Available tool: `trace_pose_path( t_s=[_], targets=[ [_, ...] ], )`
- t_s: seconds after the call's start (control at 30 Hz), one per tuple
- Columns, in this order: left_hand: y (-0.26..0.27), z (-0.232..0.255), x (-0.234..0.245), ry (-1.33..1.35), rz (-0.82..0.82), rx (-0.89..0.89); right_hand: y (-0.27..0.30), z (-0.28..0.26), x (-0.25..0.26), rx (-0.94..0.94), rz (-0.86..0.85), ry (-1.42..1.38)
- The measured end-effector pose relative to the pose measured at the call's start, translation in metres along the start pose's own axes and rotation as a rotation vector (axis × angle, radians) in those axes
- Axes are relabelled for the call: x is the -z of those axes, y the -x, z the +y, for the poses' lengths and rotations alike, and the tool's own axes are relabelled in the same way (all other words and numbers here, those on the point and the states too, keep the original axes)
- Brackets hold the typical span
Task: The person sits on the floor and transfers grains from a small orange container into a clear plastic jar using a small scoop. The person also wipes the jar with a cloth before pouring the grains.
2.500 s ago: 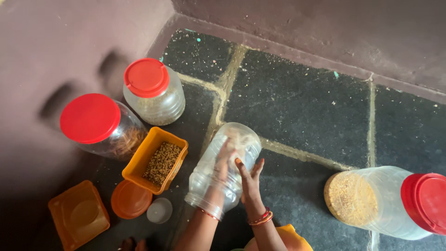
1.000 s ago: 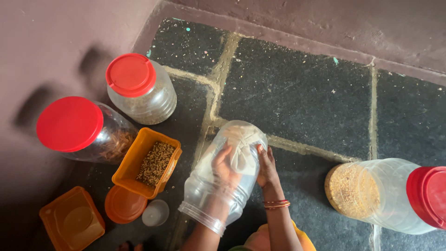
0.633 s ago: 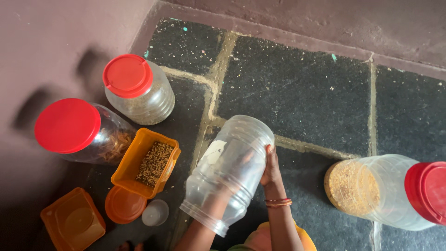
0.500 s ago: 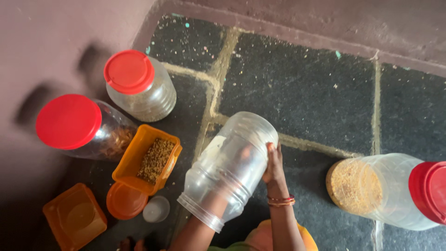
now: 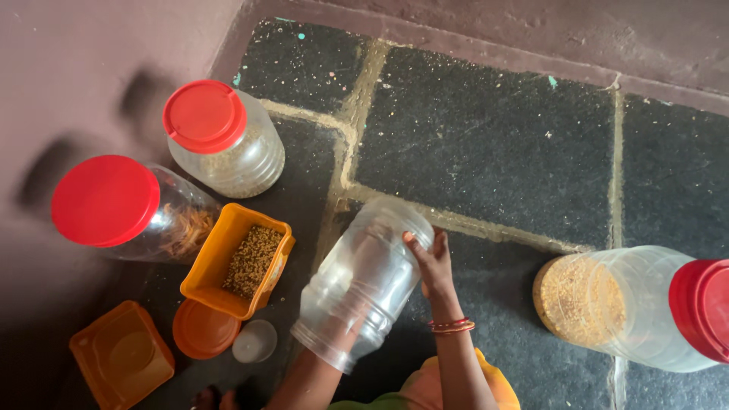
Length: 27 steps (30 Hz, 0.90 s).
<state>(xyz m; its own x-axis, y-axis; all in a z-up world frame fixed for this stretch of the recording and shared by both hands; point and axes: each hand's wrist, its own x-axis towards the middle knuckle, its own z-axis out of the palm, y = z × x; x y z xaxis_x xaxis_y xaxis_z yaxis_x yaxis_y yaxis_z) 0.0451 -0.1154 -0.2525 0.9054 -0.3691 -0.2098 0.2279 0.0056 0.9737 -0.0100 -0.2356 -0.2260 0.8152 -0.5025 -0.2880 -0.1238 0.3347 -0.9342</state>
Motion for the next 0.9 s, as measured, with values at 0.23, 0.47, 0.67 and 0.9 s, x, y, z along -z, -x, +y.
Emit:
trace_pose_path(
  t_s=[0.23, 0.47, 0.67, 0.9],
  targets=[
    [-0.034, -0.07, 0.022, 0.322, 0.017, 0.068, -0.008, 0.009, 0.001, -0.051, 0.057, 0.018],
    [0.012, -0.075, -0.005, 0.025, -0.12, 0.02, -0.006, 0.008, 0.002, -0.195, -0.014, -0.016],
    [0.015, -0.069, -0.019, 0.003, -0.175, 0.012, -0.01, 0.014, 0.003, -0.106, -0.037, -0.012],
    [0.009, -0.06, -0.018, 0.077, -0.059, -0.026, -0.01, 0.015, 0.001, -0.047, -0.058, -0.02]
  ],
)
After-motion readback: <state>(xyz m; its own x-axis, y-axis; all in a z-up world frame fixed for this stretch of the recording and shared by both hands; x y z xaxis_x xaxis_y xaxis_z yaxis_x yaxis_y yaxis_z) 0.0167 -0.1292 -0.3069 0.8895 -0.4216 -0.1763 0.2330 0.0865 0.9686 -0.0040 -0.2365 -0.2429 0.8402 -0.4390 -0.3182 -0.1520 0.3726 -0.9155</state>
